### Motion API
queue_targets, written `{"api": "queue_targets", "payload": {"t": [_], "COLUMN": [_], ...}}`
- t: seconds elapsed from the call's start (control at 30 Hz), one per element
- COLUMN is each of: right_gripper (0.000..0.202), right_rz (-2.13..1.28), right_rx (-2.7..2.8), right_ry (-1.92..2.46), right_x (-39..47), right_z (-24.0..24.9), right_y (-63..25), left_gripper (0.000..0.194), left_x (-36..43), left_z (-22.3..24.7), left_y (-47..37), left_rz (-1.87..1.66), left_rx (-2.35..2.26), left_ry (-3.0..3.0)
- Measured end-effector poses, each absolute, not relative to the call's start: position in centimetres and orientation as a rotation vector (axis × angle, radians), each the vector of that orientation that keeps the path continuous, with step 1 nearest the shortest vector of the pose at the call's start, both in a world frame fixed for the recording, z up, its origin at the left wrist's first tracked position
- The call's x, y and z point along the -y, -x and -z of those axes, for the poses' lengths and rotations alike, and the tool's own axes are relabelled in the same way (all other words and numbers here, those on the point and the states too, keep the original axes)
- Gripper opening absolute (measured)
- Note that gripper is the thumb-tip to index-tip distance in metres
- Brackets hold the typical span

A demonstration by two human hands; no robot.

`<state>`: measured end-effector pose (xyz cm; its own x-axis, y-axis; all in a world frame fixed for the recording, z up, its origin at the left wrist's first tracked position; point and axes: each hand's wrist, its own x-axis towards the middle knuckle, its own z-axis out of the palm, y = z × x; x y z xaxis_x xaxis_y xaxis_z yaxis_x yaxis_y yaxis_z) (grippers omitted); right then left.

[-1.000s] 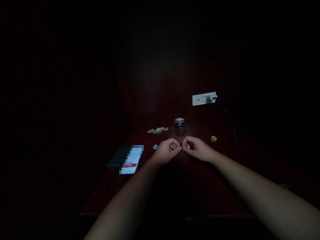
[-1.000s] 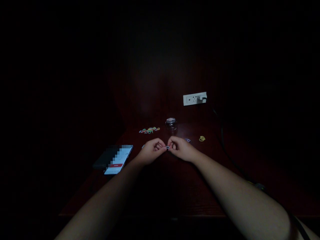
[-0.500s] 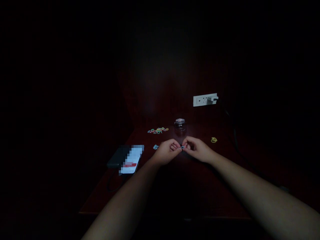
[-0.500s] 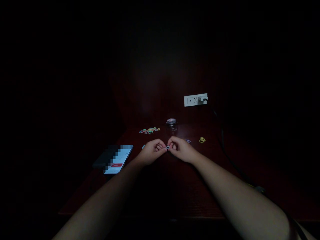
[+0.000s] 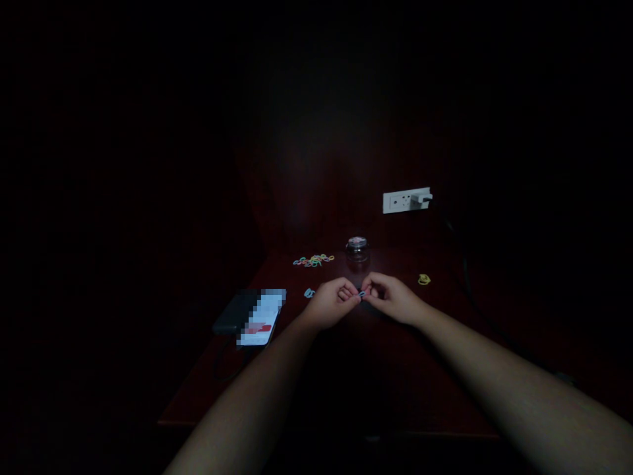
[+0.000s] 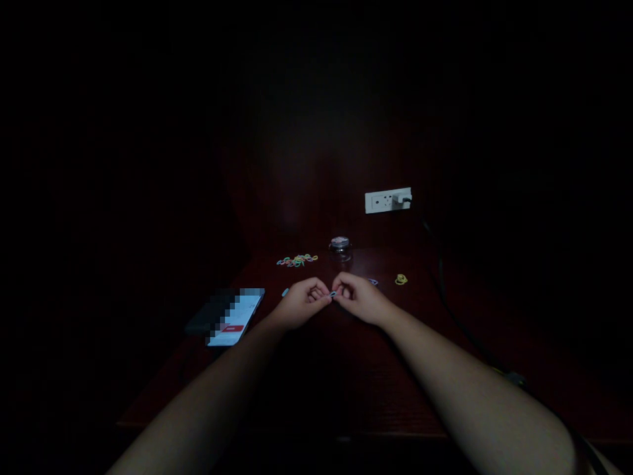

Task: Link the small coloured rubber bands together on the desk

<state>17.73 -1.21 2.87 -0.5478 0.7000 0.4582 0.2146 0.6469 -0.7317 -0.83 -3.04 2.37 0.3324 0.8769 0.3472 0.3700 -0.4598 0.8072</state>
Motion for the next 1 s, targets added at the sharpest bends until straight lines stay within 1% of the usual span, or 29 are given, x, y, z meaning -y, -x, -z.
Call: {"api": "queue_targets", "payload": {"t": [0.17, 0.37, 0.83, 1.0], "right_gripper": [0.013, 0.013, 0.013, 0.015], "right_rz": [-0.769, -0.819, -0.703, -0.765], "right_rx": [2.074, 2.113, 2.115, 2.100], "right_ry": [0.732, 0.690, 0.767, 0.740], "right_x": [1.17, 1.07, 0.97, 1.09], "right_z": [-2.92, -2.74, -2.93, -3.00], "right_y": [-17.72, -17.82, -17.79, -17.75], "left_gripper": [0.020, 0.022, 0.023, 0.023], "left_x": [3.05, 3.02, 3.07, 2.95], "left_z": [-2.43, -2.46, -2.63, -2.53], "left_y": [0.80, 0.79, 1.01, 1.05], "left_rz": [-1.062, -1.073, -1.076, -1.084], "left_rx": [-1.087, -1.084, -1.096, -1.090], "left_ry": [-1.972, -1.971, -1.951, -1.930]}}
